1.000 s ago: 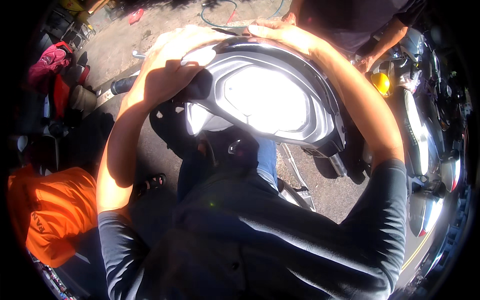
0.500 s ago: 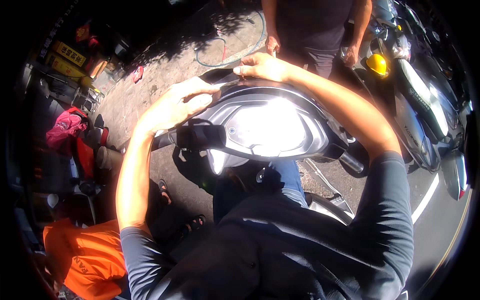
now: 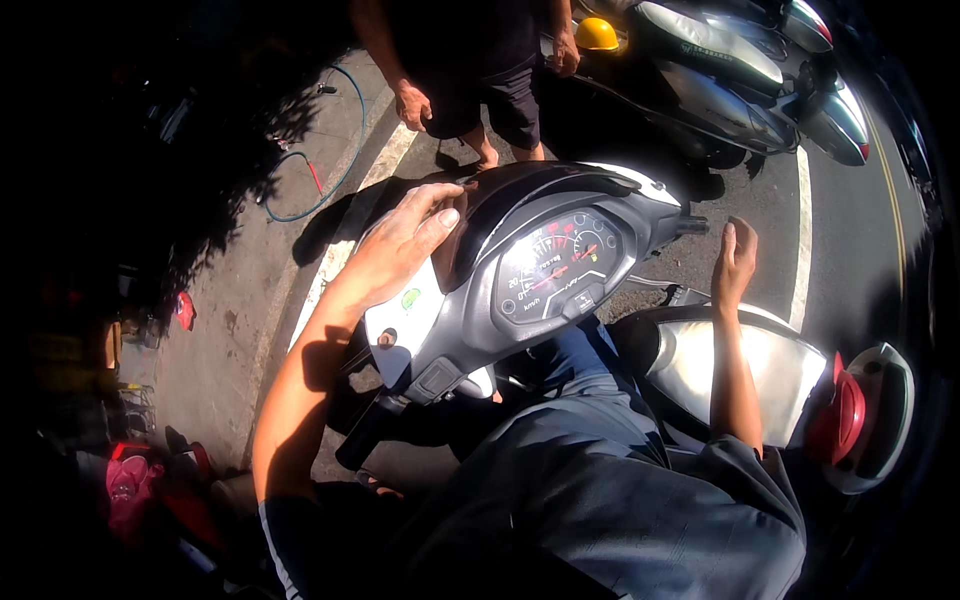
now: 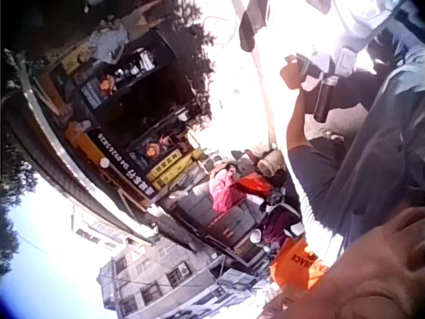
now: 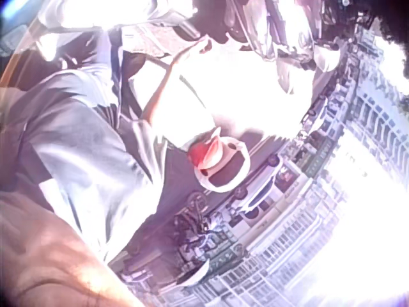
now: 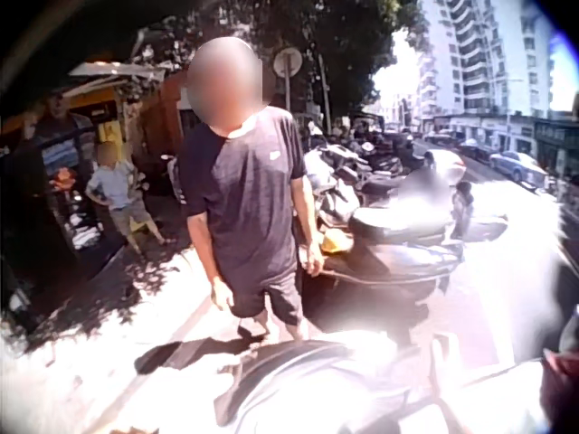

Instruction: The person uses a screwdriver to remove screws from the scooter's handlebar assembly and front panel. They detach the front panel, adjust internal components, and then reattach the panel, securing it with screws.

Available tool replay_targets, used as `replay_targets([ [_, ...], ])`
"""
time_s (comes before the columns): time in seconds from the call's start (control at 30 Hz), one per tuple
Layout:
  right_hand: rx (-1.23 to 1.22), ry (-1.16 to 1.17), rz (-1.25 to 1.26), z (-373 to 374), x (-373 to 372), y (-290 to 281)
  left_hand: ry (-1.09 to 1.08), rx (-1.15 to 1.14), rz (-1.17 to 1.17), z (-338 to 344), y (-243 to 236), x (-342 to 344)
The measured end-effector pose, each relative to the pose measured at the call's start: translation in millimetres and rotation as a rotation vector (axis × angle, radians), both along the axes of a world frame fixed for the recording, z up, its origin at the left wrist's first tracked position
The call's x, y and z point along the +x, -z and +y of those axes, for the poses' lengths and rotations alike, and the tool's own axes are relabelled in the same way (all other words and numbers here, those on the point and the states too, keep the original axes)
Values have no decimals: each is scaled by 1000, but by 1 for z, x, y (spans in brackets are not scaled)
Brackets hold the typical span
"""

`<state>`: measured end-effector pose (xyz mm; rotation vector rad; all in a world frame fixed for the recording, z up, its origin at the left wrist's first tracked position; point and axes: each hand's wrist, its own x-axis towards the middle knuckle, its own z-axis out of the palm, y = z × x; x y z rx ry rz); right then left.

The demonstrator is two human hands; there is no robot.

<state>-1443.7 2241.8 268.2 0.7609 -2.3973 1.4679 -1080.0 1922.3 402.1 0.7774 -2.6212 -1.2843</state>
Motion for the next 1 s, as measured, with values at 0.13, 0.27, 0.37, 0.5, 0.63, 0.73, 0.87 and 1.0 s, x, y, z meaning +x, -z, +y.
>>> replay_targets([
  [0.13,743,271,153,181,59,159,57,48,5,-11,9,4],
  [0.27,735,251,149,187,87,157,-21,166,14,-6,5,3],
  [0.37,731,247,166,183,83,149,-7,151,-19,-9,0,4],
  [0.5,734,244,193,176,78,156,-41,262,28,-7,1,14],
  [0.63,728,319,197,200,81,169,-35,68,63,-16,13,11],
  [0.73,753,206,177,195,82,162,-282,323,393,7,32,105],
  [0.87,743,118,229,210,74,176,-640,648,688,47,56,244],
  [1.0,809,167,126,207,128,164,-770,574,432,64,93,358],
])
